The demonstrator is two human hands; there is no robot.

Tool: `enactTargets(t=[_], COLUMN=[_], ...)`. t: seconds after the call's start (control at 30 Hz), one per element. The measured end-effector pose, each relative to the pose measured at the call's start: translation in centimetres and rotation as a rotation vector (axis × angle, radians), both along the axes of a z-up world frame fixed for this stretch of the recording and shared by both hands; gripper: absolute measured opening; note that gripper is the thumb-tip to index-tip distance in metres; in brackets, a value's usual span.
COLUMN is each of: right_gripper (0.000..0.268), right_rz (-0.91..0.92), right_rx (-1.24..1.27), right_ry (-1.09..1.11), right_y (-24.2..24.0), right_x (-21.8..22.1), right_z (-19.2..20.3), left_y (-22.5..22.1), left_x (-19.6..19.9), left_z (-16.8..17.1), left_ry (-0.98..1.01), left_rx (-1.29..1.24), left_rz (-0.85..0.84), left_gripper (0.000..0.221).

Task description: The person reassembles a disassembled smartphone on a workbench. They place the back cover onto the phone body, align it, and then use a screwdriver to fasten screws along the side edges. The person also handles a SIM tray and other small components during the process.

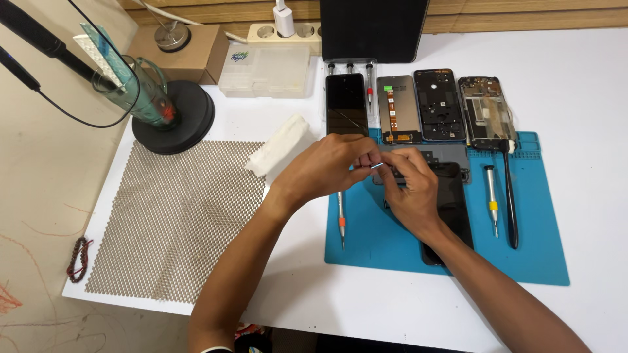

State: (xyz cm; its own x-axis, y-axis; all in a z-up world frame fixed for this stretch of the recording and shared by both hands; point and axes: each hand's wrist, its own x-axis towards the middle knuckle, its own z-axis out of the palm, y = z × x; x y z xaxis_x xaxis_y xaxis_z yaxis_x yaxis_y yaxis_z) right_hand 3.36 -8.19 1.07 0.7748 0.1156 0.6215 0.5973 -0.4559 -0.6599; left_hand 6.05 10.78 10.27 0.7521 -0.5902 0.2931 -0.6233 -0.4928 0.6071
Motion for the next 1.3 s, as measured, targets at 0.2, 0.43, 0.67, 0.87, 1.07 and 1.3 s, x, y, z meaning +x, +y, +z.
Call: enactTargets(t=[0.2,0.43,0.67,0.87,1.07,1.3], right_gripper=[0.018,0.03,0.051,0.055,0.052,0.041], right_rz=[0.039,-0.013,-0.088,0.048,0.257,0.429], right_rx=[0.0,0.054,0.2,0.504,0.783,0.678], right_ry=[-0.018,0.375,0.823,0.951,1.08,1.011], right_y=[-0.1,0.8,3.2,2.9,0.5,-3.6], right_x=[-0.1,2.5,7.5,9.1,8.6,3.2], right_z=[0.2,0.8,0.9,-1.4,-0.4,1.5], left_y=[0.2,1.4,2.5,3.5,4.4,0.4], left_x=[-0.2,-0.6,-0.1,0.9,1.4,1.5], left_z=[0.4,2.3,3.0,1.3,-2.6,-5.9], left_ry=[-0.053,0.165,0.115,0.169,0.257,0.452], left_rx=[0.085,0.219,0.101,-0.135,-0.523,-1.026], left_rz=[0.029,0.142,0.199,0.314,0.432,0.413], left_gripper=[0.014,0.016,0.023,0.02,0.026,0.03])
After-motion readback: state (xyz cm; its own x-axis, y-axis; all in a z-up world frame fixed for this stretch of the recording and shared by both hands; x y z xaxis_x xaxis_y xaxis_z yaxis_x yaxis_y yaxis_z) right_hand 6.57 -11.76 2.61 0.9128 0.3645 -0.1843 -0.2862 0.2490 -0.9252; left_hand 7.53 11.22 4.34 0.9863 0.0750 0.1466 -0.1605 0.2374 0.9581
